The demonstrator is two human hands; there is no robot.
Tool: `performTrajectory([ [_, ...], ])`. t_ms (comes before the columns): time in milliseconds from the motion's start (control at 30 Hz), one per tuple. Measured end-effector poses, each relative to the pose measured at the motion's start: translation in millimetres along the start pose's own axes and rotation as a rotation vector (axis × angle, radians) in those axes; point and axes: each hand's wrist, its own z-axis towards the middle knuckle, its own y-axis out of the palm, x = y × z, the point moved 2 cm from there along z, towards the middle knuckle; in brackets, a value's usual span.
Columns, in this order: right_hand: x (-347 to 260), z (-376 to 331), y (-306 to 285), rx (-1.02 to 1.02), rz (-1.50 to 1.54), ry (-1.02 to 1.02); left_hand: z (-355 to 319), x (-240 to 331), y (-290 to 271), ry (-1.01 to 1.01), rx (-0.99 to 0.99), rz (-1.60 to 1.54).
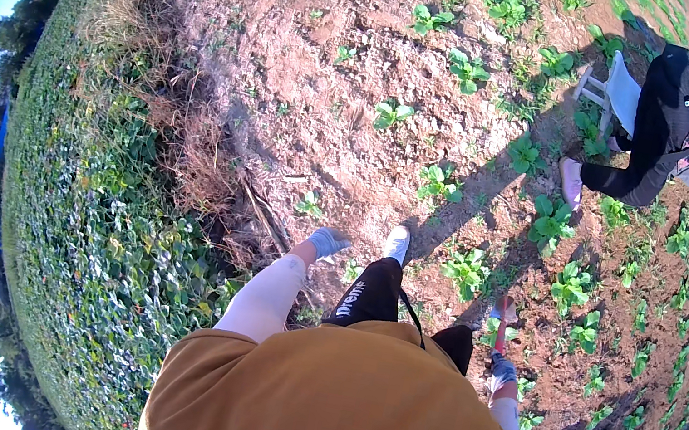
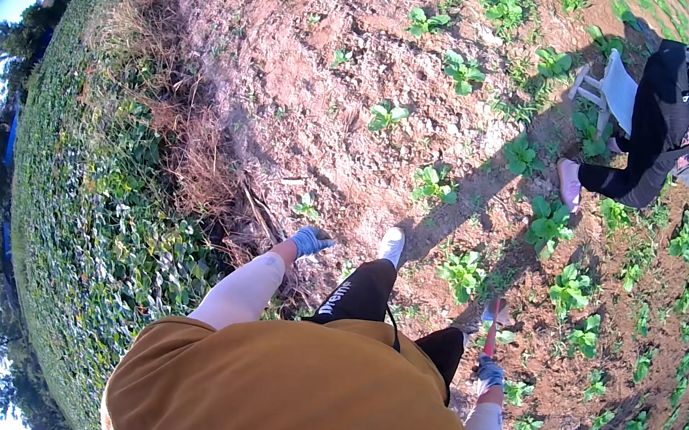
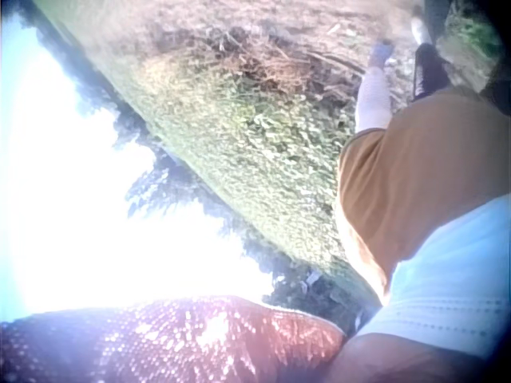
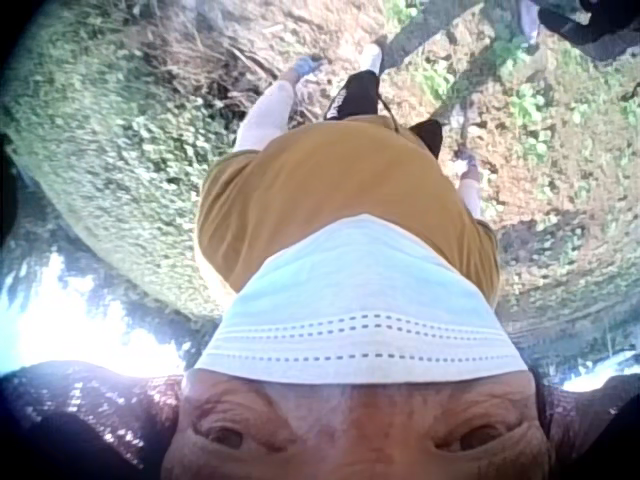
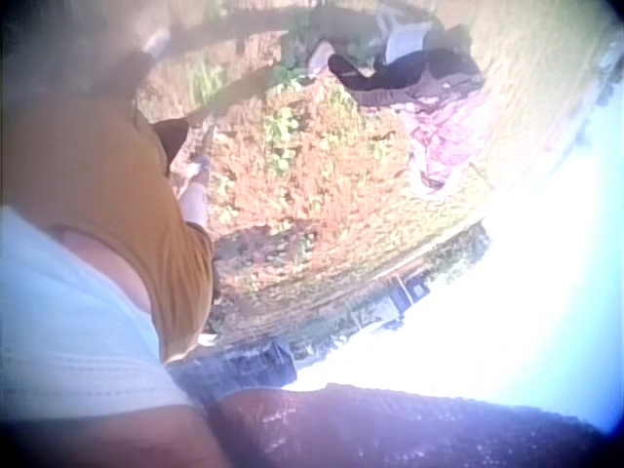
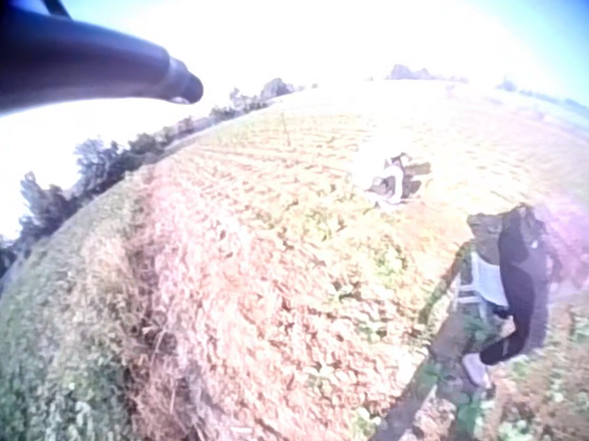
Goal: The person uses a small hand hoe to loosen soil and remove weeds from around rows of young leafy green plants in an outdoor garden. The person moves along the rows, repeatedly striking the ground and clearing debris while other workers are visible in the background.
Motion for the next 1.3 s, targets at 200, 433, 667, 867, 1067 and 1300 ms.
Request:
performTrajectory([
  [200, -103.6, -70.2, 113.4, -0.114, -0.215, -0.15, 15.6, -26.6, -42.3, -0.287, 0.076, -0.645],
  [433, -181.3, -151.9, 188.6, -0.215, -0.889, -0.77, 55.0, 66.8, -111.7, -0.416, 0.185, -1.394],
  [667, -190.2, -167.8, 202.7, -0.059, -1.253, -1.108, 64.4, 96.6, -159.2, -0.3, -0.086, -1.8],
  [867, -198.0, -131.7, 201.2, -0.203, -1.078, -0.873, 54.8, 151.3, -155.8, -0.041, -0.385, -1.762],
  [1067, -255.9, -89.4, 255.5, -0.684, 0.208, -0.52, 29.9, 237.1, -145.2, 0.04, -0.459, -1.111],
  [1300, -275.0, -130.6, 283.1, -1.078, 0.391, -0.172, 40.9, 224.8, -119.6, 0.065, -0.15, -0.584],
])
